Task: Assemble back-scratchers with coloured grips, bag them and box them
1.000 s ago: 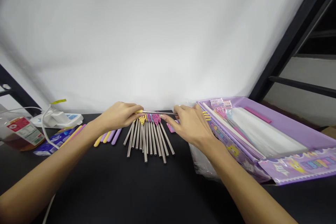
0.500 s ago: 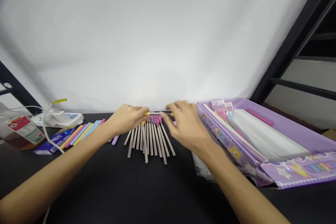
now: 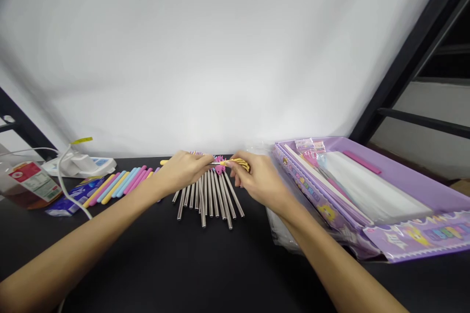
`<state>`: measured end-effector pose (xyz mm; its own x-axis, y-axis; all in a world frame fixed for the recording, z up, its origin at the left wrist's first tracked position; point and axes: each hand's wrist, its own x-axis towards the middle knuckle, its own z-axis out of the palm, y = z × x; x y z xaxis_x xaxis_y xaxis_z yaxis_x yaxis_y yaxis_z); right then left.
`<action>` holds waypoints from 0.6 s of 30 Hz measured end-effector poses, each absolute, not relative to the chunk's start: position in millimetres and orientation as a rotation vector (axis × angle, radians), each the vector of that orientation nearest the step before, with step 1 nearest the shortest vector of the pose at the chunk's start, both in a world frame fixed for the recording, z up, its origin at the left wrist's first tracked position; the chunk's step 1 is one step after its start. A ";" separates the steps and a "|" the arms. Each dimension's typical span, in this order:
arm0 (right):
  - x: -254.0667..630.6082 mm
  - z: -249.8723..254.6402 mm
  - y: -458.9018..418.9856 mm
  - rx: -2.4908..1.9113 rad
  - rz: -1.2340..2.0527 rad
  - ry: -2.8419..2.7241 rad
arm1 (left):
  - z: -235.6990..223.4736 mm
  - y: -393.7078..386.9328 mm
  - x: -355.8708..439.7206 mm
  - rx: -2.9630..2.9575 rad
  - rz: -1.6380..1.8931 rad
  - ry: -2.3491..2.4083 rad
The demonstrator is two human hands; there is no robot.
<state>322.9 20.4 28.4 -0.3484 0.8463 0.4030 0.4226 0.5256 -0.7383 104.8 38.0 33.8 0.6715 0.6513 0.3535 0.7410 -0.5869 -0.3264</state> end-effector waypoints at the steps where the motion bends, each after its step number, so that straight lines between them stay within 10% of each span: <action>1: 321.9 28.2 19.4 -1.020 0.673 -1.964 | 34.1 36.8 106.9 -2.445 -0.263 -1.089; 10: 328.1 33.3 15.3 -0.965 0.452 -2.021 | 45.5 29.1 108.4 -2.572 -0.305 -1.109; 18: 316.5 31.1 17.7 -0.913 1.006 -1.651 | 45.7 24.6 119.7 -2.547 -0.414 -1.130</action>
<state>316.5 17.7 31.1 -0.2573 0.9036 0.3424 0.1101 0.3795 -0.9186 119.7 24.6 45.7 0.6447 0.6596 0.3864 0.7532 -0.6346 -0.1735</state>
